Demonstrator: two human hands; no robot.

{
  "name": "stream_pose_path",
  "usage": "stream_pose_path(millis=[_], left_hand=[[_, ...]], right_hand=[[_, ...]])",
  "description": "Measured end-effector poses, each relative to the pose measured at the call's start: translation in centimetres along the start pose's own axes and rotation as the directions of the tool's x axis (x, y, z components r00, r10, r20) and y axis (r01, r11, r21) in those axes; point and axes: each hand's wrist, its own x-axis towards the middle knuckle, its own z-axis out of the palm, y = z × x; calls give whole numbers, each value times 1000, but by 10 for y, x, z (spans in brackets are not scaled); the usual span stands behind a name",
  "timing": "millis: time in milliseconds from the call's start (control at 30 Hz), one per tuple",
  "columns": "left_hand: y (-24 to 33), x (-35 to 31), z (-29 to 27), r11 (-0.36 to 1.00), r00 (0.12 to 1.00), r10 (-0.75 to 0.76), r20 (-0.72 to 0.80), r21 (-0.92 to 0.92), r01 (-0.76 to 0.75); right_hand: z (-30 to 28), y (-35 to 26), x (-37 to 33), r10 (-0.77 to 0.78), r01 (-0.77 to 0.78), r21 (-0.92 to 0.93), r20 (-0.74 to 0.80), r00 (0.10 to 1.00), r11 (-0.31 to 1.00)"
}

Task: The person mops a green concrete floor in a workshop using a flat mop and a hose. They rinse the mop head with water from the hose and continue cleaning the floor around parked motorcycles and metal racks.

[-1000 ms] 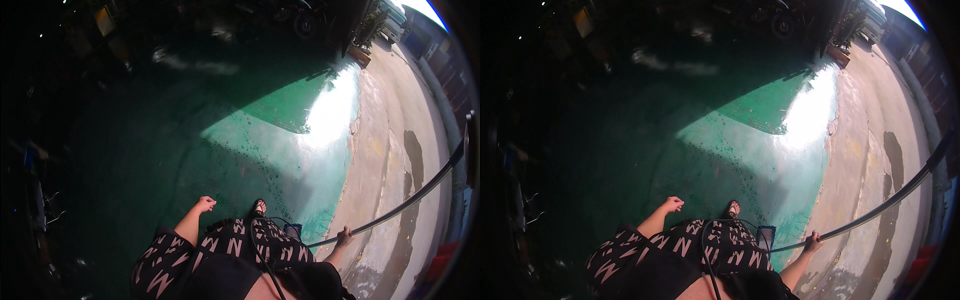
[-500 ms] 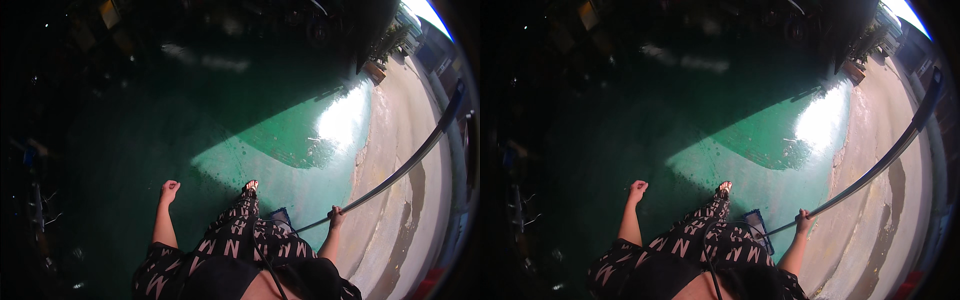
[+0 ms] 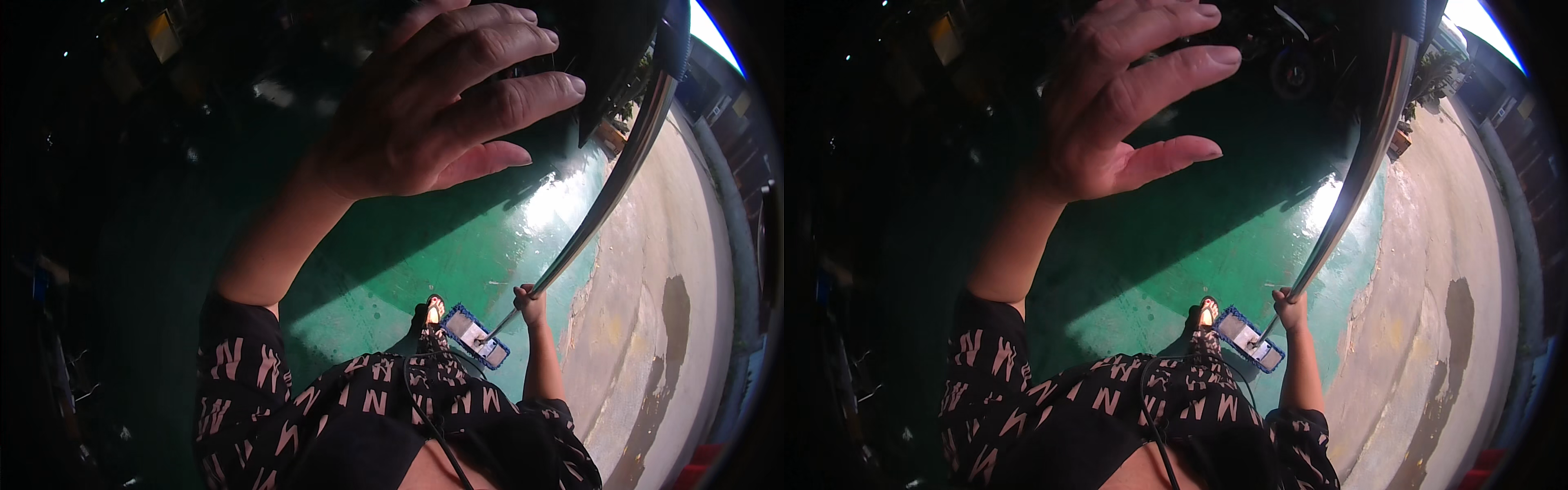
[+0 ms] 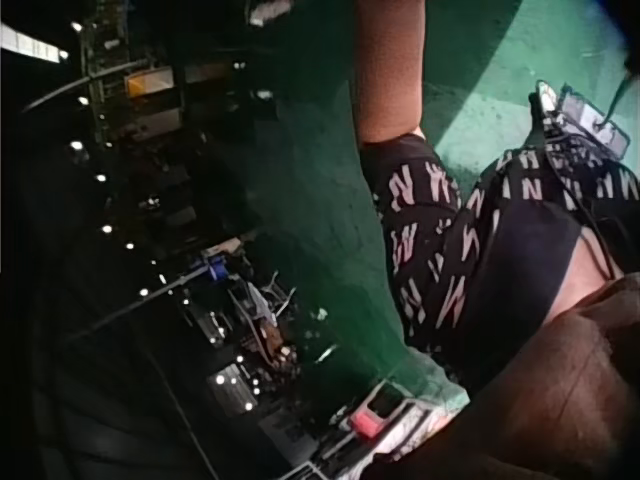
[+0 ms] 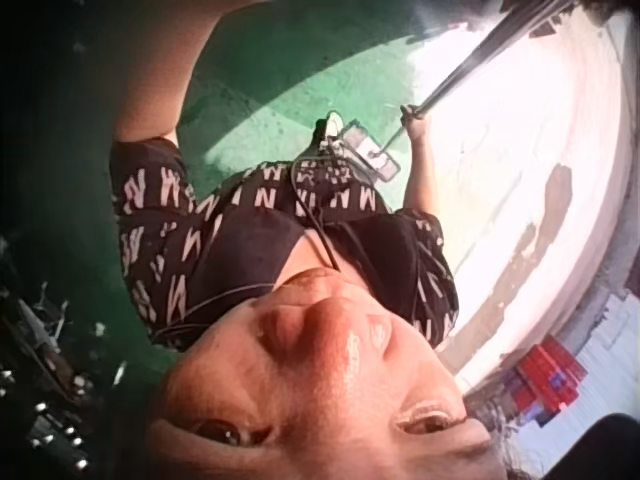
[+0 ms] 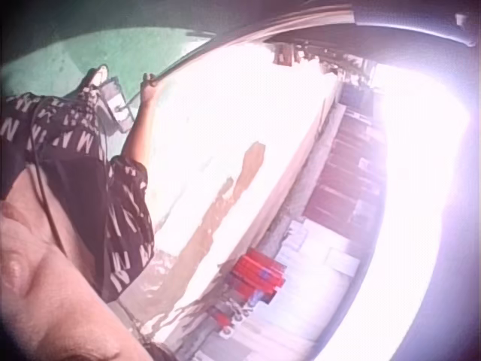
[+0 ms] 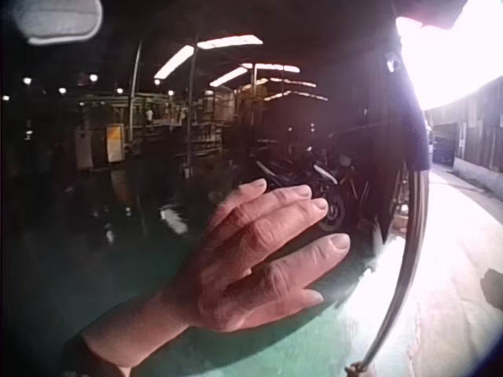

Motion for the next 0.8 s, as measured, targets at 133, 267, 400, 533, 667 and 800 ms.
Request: stream_pose_path(millis=[133, 267, 400, 533, 667, 800], left_hand=[[-48, 22, 57, 949, 973, 80, 215, 282, -140], [-112, 16, 89, 739, 873, -139, 468, 636, -223], [-163, 31, 62, 634, 678, -385, 626, 713, -299], [-195, -19, 73, 515, 510, -667, 543, 831, -212], [-224, -85, 109, 485, 325, -798, 508, 861, -155], [-261, -120, 125, 322, -5, -947, 322, 947, -21]], right_hand=[[30, -35, 106, -34, 92, -248, 228, 973, 964], [51, -57, 209, 80, 73, -382, 370, 926, 921], [101, -122, 283, 56, 267, -422, 614, 787, 866], [137, -121, 373, 84, 476, -433, 801, 593, 766], [209, -36, 470, 83, 683, -393, 894, 440, 615], [229, -100, 558, 340, 680, -453, 890, 304, 576]])
